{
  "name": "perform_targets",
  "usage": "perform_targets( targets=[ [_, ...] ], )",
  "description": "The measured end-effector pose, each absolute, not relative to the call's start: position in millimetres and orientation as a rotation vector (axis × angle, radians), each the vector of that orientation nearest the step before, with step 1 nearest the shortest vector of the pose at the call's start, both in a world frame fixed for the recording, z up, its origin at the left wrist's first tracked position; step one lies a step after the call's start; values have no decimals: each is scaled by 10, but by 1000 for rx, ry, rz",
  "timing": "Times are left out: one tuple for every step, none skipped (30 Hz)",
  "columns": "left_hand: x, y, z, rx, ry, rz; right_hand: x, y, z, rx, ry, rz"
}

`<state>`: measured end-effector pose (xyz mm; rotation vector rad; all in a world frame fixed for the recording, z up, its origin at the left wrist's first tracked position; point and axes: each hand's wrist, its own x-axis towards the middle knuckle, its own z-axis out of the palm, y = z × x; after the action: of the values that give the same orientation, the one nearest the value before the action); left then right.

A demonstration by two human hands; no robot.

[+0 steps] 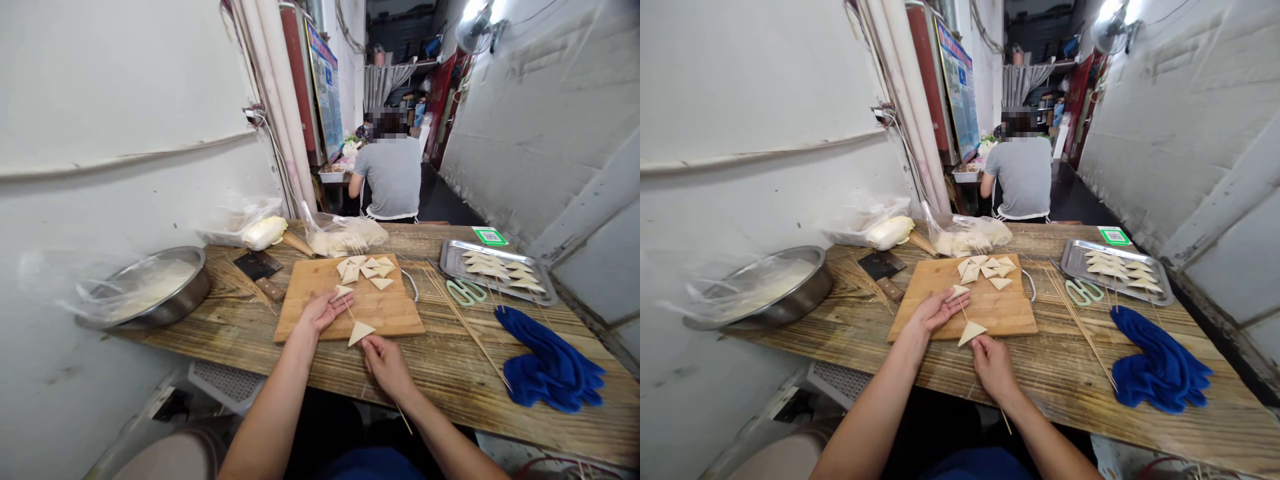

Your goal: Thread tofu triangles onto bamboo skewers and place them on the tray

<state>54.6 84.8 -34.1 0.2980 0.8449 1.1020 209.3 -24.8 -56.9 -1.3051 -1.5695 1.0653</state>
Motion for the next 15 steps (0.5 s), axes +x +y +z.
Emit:
perform_targets(
  targets=[
    [545, 852, -347, 298, 845, 1101, 2093, -247, -564, -1308, -1571, 1061],
    [545, 854, -352, 298, 846, 1101, 2092, -246, -562, -1310, -1573, 1056],
    [545, 856, -357, 299, 849, 1102, 2091, -246, -561, -1312, -1574, 1052],
    [545, 857, -360, 300, 851, 1101, 2090, -244, -562, -1314, -1574, 1048],
    [545, 857, -363, 304, 852, 1102, 2089, -244, -565, -1317, -1575, 1047],
    [545, 856, -364, 309, 852, 1102, 2089, -243, -569, -1319, -1575, 1047],
    [546, 854, -364, 315, 852, 1102, 2088, -242, -575, -1318, -1574, 1047],
    [547, 852, -364, 319, 853, 1101, 2088, -241, -581, -1316, -1574, 1047],
    [549, 850, -362, 322, 854, 1101, 2088, -240, -588, -1312, -1573, 1045],
    [551, 849, -361, 324, 857, 1101, 2087, -238, -595, -1308, -1573, 1045],
    [552, 848, -359, 325, 859, 1102, 2087, -237, -601, -1307, -1572, 1045],
    [553, 848, -358, 326, 860, 1102, 2087, -236, -606, -1307, -1572, 1046],
    [554, 848, -358, 325, 860, 1103, 2087, -234, -609, -1308, -1575, 1048],
    [554, 849, -360, 324, 861, 1103, 2086, -232, -612, -1311, -1574, 1050],
    [554, 850, -361, 322, 861, 1104, 2085, -231, -613, -1314, -1572, 1050]
  ],
)
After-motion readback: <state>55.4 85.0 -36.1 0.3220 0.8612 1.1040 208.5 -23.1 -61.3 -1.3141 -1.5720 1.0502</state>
